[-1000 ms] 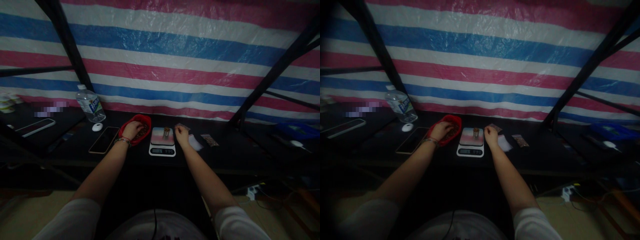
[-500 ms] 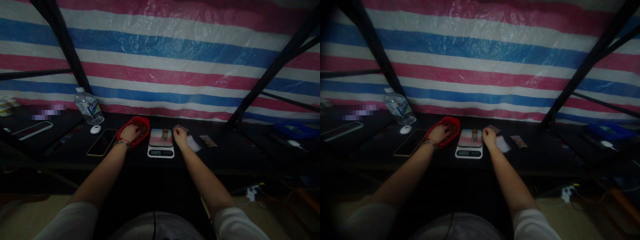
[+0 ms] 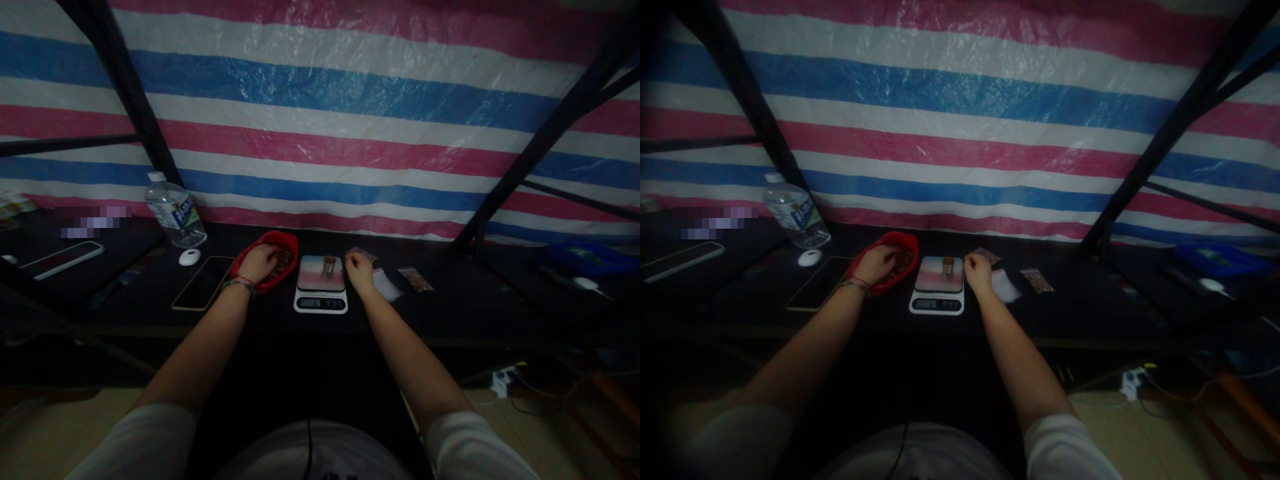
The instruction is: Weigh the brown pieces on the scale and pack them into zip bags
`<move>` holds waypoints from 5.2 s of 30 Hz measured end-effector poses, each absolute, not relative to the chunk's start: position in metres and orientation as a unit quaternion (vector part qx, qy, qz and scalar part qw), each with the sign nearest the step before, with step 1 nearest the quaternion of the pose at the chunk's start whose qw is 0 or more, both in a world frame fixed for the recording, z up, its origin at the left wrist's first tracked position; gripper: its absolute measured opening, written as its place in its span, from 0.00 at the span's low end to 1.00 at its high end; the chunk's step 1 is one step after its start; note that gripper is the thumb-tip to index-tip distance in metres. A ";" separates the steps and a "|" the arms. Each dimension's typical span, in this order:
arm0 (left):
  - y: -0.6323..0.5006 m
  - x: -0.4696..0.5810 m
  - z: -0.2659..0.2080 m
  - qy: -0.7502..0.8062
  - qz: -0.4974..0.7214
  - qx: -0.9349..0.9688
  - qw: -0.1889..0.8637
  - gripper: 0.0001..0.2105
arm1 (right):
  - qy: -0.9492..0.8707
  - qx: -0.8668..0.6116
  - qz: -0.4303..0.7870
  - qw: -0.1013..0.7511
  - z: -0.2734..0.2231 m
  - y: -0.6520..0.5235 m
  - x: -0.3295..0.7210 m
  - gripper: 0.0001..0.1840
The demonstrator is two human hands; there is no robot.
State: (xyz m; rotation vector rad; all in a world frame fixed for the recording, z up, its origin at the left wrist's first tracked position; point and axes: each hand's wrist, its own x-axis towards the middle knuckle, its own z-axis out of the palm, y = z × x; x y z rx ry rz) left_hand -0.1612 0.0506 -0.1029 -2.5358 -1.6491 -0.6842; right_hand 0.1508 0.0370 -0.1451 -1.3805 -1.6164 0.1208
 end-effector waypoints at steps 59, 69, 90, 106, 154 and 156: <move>0.015 -0.078 -0.068 -0.380 -0.193 -0.895 -0.133 0.14 | -0.675 -0.558 0.030 0.481 -0.146 0.037 0.149 0.13; 0.051 -0.166 -0.056 -0.590 0.052 -0.803 -0.070 0.19 | -0.677 -0.556 0.037 0.481 -0.147 0.038 0.148 0.13; 0.046 -0.166 -0.068 -0.650 0.082 -0.755 -0.031 0.15 | -0.670 -0.558 0.041 0.487 -0.147 0.037 0.150 0.13; 0.048 -0.181 -0.064 -0.622 -0.007 -0.782 -0.044 0.13 | -0.674 -0.554 0.036 0.487 -0.149 0.039 0.150 0.13; 0.015 -0.081 -0.079 -0.293 -0.216 -0.930 -0.061 0.10 | -0.681 -0.574 0.032 0.453 -0.143 0.033 0.146 0.14; 0.010 -0.087 -0.078 -0.311 -0.236 -0.919 -0.059 0.11 | -0.684 -0.584 0.030 0.437 -0.138 0.030 0.145 0.15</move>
